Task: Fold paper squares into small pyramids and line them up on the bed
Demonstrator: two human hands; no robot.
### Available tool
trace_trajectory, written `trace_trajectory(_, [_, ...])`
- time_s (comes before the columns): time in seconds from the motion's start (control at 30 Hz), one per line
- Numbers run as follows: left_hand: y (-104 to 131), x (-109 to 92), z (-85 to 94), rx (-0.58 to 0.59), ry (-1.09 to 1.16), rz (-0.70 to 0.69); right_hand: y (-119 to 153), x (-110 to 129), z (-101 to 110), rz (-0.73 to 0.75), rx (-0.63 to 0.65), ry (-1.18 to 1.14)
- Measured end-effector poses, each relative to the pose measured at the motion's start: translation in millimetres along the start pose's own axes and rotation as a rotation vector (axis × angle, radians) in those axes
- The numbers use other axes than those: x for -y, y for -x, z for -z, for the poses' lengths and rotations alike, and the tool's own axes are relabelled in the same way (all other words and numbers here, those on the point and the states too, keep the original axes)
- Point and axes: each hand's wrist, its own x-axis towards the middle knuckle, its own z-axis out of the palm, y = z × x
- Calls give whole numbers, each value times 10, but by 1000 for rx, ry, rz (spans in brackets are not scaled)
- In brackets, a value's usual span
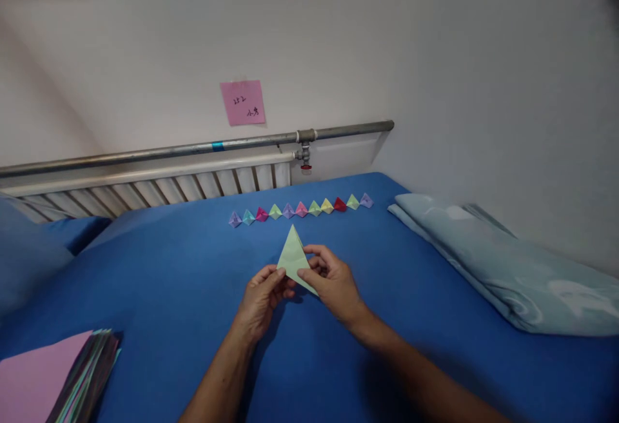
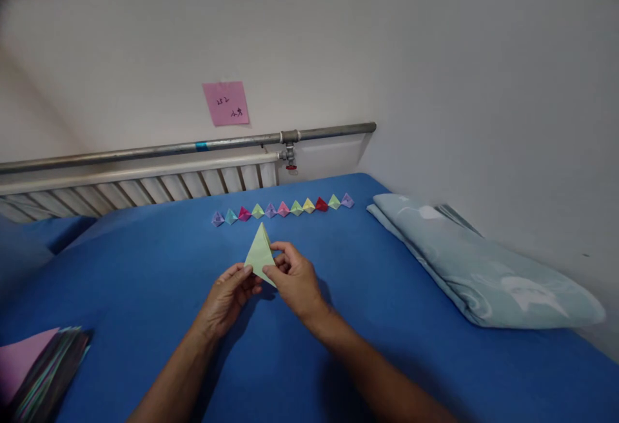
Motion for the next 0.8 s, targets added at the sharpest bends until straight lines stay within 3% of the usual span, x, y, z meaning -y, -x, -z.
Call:
trace_trajectory(0.17, [-97,95,113,-21,-87,63,-1,-136,21,-97,25,2])
trace_trajectory(0.43, [-74,109,116,-41,-53,95,-45,-285,56,-142,34,12])
trace_trajectory(0.8, [18,112,159,85,-66,178,39,-113,157,-43,-69,-71])
